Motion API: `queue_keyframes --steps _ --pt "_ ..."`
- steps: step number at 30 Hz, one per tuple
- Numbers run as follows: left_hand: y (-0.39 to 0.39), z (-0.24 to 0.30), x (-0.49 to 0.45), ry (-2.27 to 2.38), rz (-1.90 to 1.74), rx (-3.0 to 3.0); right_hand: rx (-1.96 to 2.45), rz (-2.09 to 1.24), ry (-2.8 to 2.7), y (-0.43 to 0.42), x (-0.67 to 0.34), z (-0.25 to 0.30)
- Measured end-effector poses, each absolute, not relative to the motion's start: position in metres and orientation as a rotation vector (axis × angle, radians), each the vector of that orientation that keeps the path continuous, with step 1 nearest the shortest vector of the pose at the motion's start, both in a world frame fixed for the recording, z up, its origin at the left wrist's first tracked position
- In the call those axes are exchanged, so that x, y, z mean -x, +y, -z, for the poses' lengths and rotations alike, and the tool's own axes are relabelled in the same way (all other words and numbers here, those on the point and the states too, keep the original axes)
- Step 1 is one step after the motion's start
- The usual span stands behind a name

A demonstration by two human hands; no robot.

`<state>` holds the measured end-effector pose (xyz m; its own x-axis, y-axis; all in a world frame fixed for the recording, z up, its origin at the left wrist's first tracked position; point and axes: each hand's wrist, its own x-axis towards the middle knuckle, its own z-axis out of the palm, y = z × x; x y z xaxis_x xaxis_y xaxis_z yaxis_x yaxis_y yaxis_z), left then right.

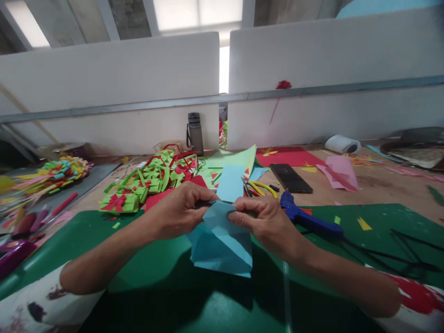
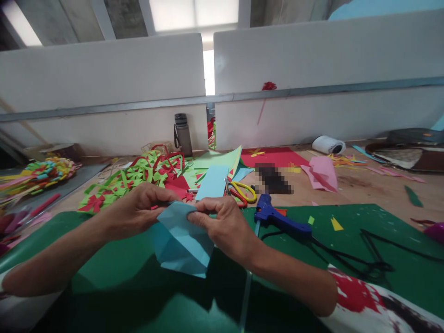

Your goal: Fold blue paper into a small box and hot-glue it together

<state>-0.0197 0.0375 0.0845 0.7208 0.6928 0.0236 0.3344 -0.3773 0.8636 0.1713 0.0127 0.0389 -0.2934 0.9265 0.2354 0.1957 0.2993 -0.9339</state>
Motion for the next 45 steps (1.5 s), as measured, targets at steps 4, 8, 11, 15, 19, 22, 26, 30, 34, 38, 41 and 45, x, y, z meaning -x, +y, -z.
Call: queue_keyframes --steps 4,8,11,15,19,22,26,30,34,38,41,45 --pt "0.038 -0.092 0.026 0.902 -0.526 -2.145 1.033 -0.905 -1.782 0.012 -0.172 -0.041" --pt "0.034 -0.088 0.021 0.926 -0.564 -2.145 0.977 -0.830 -1.810 0.009 -0.170 -0.041" --pt "0.030 -0.079 0.013 0.949 -0.603 -2.198 0.967 -0.789 -1.829 0.007 -0.169 -0.041" --pt "0.027 -0.074 0.010 0.961 -0.725 -2.255 1.009 -0.757 -1.831 0.006 -0.168 -0.042" --pt "0.024 -0.072 0.010 0.941 -0.792 -2.382 1.003 -0.764 -1.815 0.005 -0.170 -0.045" --pt "0.024 -0.069 0.009 0.923 -0.847 -2.536 1.001 -0.757 -1.830 0.004 -0.171 -0.044" --pt "0.024 -0.068 0.006 0.959 -0.831 -2.547 0.935 -0.707 -1.856 0.005 -0.172 -0.043" --pt "0.025 -0.070 0.007 0.989 -0.772 -2.346 0.921 -0.655 -1.861 0.006 -0.171 -0.045" --pt "0.026 -0.071 0.009 1.000 -0.772 -2.268 0.936 -0.610 -1.892 0.005 -0.172 -0.045" --pt "0.025 -0.073 0.009 1.000 -0.735 -2.315 0.932 -0.586 -1.904 0.003 -0.174 -0.043" --pt "0.024 -0.075 0.007 1.016 -0.718 -2.354 0.954 -0.553 -1.933 0.003 -0.175 -0.041" --pt "0.023 -0.073 0.006 1.004 -0.742 -2.434 0.981 -0.434 -1.940 0.003 -0.173 -0.040"
